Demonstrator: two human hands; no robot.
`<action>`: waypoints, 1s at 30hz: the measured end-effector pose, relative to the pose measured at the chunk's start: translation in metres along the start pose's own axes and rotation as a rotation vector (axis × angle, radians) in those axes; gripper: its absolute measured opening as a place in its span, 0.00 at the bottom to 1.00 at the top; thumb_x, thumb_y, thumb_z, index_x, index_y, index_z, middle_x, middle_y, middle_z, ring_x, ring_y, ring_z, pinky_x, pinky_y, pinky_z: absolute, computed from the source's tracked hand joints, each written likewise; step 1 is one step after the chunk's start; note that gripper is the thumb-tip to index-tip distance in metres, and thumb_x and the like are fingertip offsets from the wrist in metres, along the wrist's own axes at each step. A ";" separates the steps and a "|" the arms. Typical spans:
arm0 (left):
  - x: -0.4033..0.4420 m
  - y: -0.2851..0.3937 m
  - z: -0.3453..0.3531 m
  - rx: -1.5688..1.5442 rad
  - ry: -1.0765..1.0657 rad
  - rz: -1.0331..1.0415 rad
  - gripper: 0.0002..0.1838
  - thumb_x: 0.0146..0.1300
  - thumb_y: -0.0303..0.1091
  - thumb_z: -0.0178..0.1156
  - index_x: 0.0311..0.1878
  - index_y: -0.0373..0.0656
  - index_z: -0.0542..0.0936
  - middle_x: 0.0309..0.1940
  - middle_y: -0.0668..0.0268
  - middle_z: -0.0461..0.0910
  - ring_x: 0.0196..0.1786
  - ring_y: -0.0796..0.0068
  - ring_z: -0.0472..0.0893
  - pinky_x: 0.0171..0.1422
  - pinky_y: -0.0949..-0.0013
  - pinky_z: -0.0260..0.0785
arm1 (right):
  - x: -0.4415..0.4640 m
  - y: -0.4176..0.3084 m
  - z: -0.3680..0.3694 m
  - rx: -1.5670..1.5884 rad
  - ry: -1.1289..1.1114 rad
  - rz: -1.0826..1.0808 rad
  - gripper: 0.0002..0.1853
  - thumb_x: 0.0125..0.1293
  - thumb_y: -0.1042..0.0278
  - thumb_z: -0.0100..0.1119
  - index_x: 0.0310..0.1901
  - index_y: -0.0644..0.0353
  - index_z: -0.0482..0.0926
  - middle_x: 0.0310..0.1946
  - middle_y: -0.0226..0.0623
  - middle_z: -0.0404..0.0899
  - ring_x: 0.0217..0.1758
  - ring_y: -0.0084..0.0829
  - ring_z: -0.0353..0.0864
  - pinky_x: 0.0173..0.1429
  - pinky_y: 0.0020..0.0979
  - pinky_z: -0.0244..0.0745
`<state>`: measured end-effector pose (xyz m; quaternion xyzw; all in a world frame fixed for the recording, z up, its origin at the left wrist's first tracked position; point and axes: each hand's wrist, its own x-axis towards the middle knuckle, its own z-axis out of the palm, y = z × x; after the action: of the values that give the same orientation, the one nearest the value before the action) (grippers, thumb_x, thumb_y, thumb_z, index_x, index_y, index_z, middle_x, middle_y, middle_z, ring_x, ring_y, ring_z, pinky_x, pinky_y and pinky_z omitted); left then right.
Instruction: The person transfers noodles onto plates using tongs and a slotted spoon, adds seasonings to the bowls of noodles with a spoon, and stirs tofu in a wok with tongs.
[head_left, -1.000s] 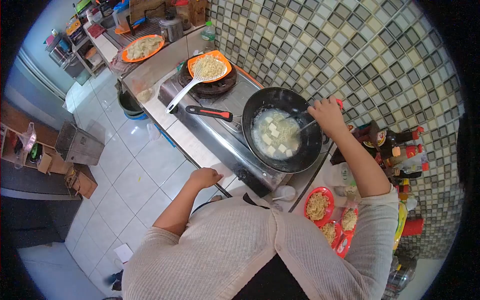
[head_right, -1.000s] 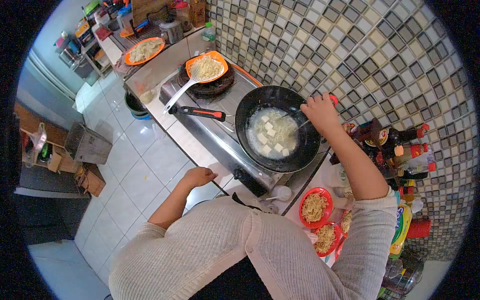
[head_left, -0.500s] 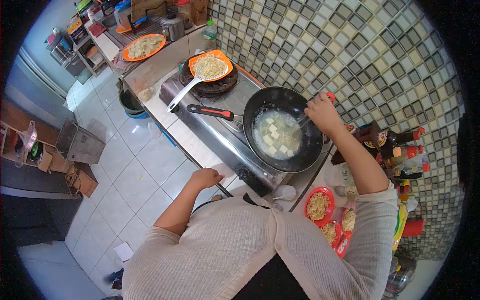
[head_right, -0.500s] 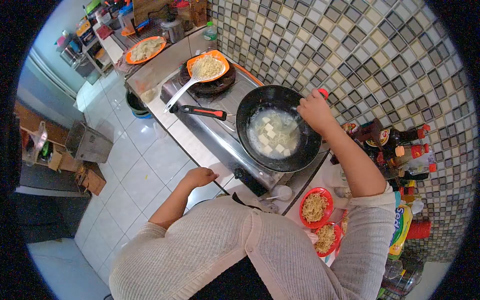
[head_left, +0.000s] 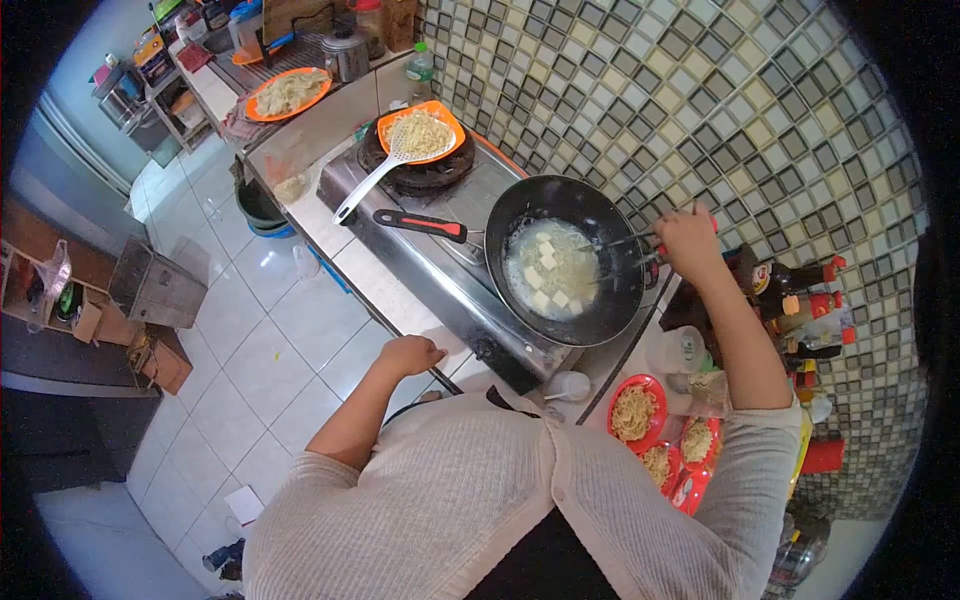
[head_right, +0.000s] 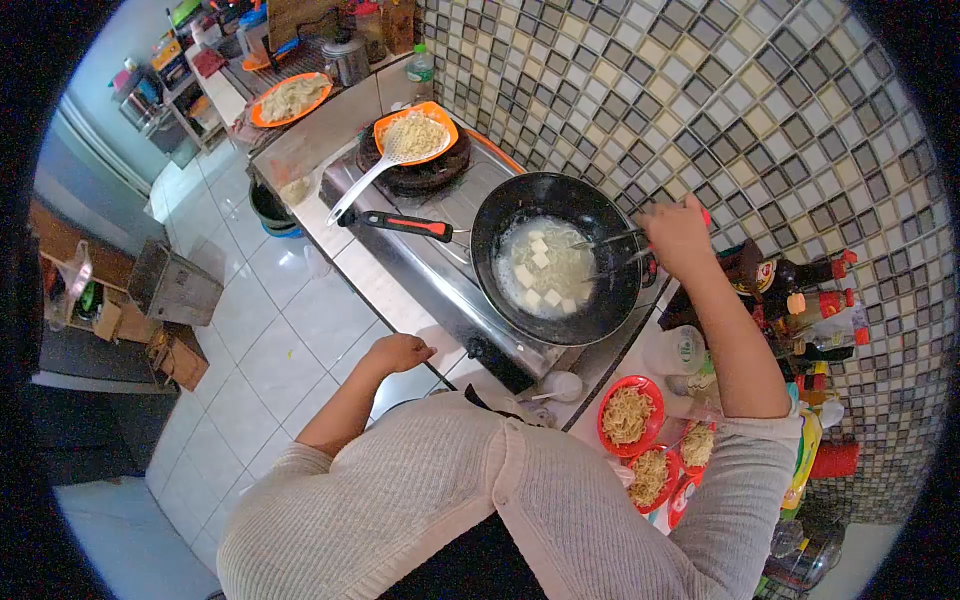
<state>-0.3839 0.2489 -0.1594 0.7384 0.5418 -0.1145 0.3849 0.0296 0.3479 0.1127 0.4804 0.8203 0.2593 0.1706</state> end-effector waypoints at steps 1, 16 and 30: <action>0.000 0.000 0.000 0.000 0.001 0.001 0.28 0.67 0.61 0.44 0.46 0.51 0.85 0.46 0.58 0.84 0.51 0.56 0.82 0.54 0.56 0.74 | -0.002 0.002 -0.003 0.014 -0.118 0.063 0.07 0.52 0.64 0.65 0.34 0.52 0.83 0.34 0.32 0.81 0.42 0.35 0.83 0.54 0.42 0.68; -0.001 0.000 -0.001 0.020 -0.050 0.009 0.29 0.67 0.61 0.43 0.47 0.49 0.85 0.49 0.59 0.83 0.53 0.56 0.81 0.56 0.56 0.73 | 0.028 -0.052 -0.053 0.283 -0.663 0.025 0.11 0.57 0.57 0.59 0.38 0.47 0.87 0.38 0.37 0.86 0.43 0.41 0.85 0.44 0.39 0.80; -0.007 -0.002 -0.002 -0.010 -0.022 0.002 0.29 0.68 0.60 0.43 0.44 0.49 0.86 0.46 0.56 0.84 0.50 0.53 0.81 0.54 0.55 0.73 | 0.054 -0.046 -0.035 0.115 -0.692 0.262 0.13 0.51 0.65 0.58 0.37 0.56 0.87 0.41 0.39 0.86 0.43 0.39 0.87 0.40 0.41 0.80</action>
<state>-0.3887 0.2458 -0.1547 0.7357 0.5373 -0.1194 0.3948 -0.0475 0.3675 0.1120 0.6493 0.6590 0.0548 0.3757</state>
